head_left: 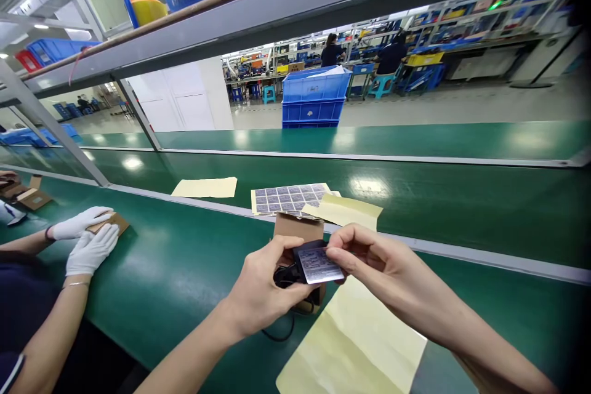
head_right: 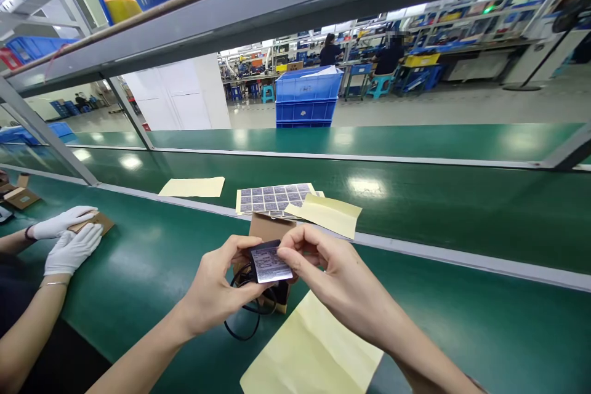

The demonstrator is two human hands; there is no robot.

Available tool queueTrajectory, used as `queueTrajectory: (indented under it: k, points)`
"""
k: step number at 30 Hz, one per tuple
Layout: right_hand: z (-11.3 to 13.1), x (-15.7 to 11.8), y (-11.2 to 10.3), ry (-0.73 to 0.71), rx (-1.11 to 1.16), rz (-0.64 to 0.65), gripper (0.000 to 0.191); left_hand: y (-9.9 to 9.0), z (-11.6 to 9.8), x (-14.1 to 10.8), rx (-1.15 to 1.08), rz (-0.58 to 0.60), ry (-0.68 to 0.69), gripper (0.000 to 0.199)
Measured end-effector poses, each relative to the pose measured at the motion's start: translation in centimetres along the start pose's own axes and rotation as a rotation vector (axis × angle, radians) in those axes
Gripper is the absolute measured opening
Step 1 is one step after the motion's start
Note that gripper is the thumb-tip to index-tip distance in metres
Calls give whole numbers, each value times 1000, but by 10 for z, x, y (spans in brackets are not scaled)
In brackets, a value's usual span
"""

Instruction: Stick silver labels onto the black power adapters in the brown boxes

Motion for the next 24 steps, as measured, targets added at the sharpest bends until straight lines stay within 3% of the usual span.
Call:
queueTrajectory:
  k: [12,17,19,22,24]
  points:
    - [-6,0,5,-32,-160,-43,25,3,5,-2,36,-30,15,45]
    - [-8,1,13,-162,-491,-355,24,5,5,-4,65,-45,50,44]
    - [-11,6,14,-140,-391,-285,31,7,7,-4,80,-58,103,48]
    - [-18,11,15,-36,-87,-12,34,8,11,-4,55,-45,139,51]
    - [-22,10,16,-19,-20,14,37,9,14,-3,52,-26,126,49]
Point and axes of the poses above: each hand's wrist, its own x-axis towards the middle knuckle, its own y-axis out of the palm, z = x × y, the point moved 1 cm from there along x, towards the middle knuckle, and after that the axes turned 7 degrees about x, right-handed, at the moved point
